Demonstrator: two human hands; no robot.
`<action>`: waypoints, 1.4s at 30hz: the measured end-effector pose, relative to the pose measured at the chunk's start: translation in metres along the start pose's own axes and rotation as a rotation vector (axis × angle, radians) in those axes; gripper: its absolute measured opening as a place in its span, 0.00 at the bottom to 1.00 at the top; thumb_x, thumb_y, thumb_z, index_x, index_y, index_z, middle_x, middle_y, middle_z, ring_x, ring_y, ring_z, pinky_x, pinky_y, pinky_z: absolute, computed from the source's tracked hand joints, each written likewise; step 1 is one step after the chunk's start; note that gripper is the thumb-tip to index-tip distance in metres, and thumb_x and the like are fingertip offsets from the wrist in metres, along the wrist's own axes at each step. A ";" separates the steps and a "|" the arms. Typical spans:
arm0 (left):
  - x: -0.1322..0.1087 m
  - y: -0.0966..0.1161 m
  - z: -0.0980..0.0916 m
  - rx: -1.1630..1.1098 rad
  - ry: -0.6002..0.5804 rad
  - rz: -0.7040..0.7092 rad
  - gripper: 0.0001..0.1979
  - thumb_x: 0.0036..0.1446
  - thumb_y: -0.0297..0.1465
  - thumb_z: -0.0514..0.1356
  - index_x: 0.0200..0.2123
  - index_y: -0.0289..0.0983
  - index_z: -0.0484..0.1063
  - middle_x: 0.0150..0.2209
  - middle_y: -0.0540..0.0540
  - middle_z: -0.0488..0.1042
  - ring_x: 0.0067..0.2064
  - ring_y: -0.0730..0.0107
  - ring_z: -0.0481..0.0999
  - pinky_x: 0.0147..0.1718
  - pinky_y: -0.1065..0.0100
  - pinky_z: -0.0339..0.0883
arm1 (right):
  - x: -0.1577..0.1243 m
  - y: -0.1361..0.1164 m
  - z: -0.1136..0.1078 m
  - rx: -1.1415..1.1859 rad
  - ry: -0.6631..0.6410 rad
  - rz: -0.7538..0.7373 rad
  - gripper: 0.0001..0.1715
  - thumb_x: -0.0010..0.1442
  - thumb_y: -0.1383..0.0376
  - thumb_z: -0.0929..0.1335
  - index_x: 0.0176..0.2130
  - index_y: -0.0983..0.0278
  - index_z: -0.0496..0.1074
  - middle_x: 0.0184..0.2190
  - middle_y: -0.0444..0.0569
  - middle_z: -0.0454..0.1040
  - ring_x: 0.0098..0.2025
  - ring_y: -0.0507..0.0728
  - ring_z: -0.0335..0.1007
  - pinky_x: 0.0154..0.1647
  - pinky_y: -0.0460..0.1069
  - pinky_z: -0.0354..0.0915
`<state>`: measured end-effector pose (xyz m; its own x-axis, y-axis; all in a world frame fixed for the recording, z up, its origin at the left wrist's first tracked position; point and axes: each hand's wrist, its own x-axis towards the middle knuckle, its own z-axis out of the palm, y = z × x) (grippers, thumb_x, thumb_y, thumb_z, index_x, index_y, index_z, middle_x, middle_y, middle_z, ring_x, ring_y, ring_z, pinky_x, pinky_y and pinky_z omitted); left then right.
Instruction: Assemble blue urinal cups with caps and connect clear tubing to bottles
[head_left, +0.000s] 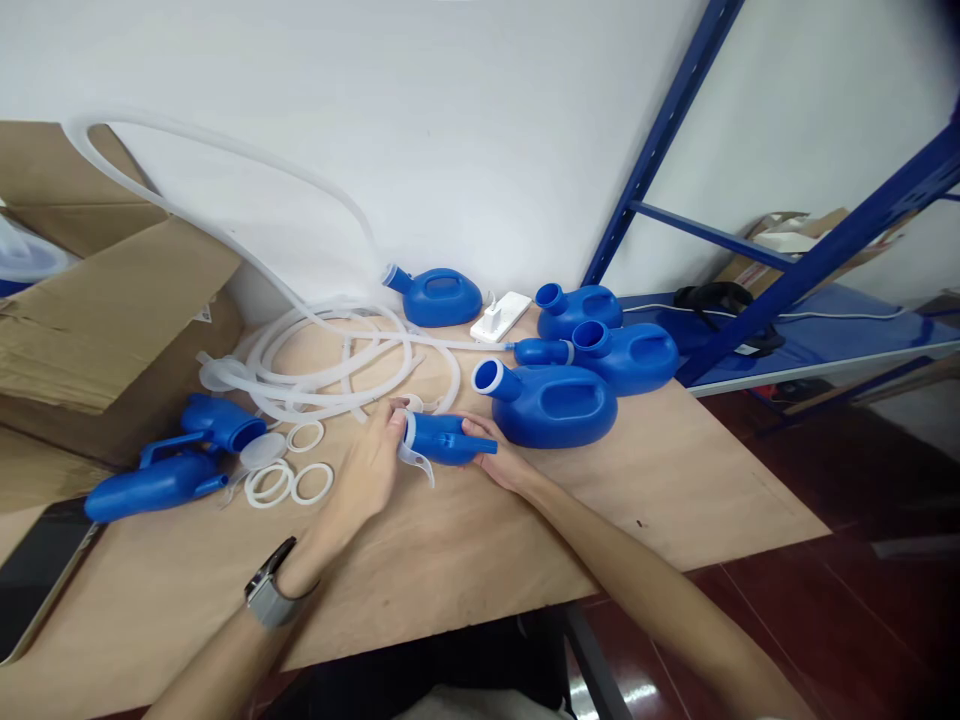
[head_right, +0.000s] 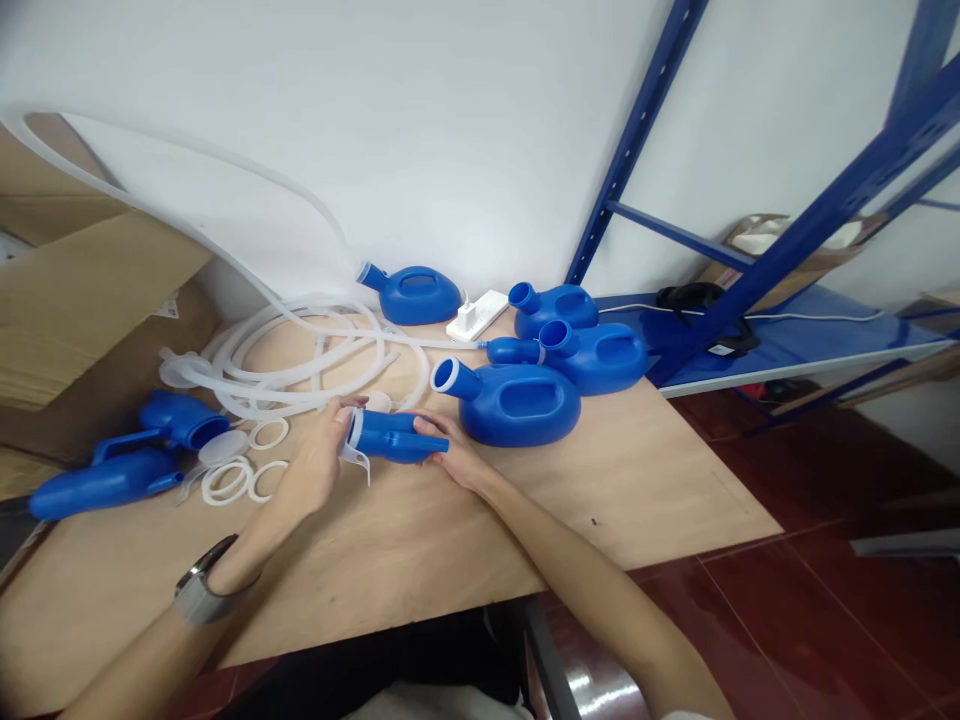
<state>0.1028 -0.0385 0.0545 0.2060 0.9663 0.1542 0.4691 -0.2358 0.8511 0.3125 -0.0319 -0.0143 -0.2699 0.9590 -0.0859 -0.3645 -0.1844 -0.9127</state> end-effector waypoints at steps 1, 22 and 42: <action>0.002 -0.002 0.000 -0.025 -0.013 -0.019 0.22 0.73 0.49 0.43 0.47 0.42 0.68 0.59 0.37 0.75 0.55 0.50 0.75 0.53 0.53 0.66 | 0.001 0.000 0.000 0.004 0.007 0.000 0.35 0.53 0.39 0.77 0.46 0.63 0.80 0.36 0.48 0.78 0.29 0.52 0.71 0.25 0.46 0.67; 0.043 0.011 0.020 -0.641 -0.254 -0.093 0.30 0.61 0.59 0.57 0.29 0.37 0.77 0.37 0.37 0.83 0.42 0.50 0.82 0.48 0.57 0.72 | 0.003 0.004 -0.005 0.107 0.020 0.187 0.24 0.67 0.50 0.71 0.52 0.63 0.75 0.29 0.44 0.77 0.24 0.53 0.71 0.23 0.46 0.66; 0.050 0.002 0.029 -0.853 -0.037 -0.528 0.19 0.56 0.46 0.64 0.35 0.35 0.75 0.31 0.42 0.82 0.31 0.62 0.81 0.33 0.67 0.71 | -0.016 -0.013 -0.002 -0.416 -0.127 -0.213 0.41 0.49 0.55 0.82 0.60 0.53 0.75 0.65 0.52 0.73 0.71 0.69 0.64 0.73 0.67 0.57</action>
<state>0.1395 0.0066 0.0495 0.1829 0.9185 -0.3506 -0.2608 0.3892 0.8835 0.3231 -0.0447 -0.0019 -0.3446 0.9274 0.1459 -0.0429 0.1397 -0.9893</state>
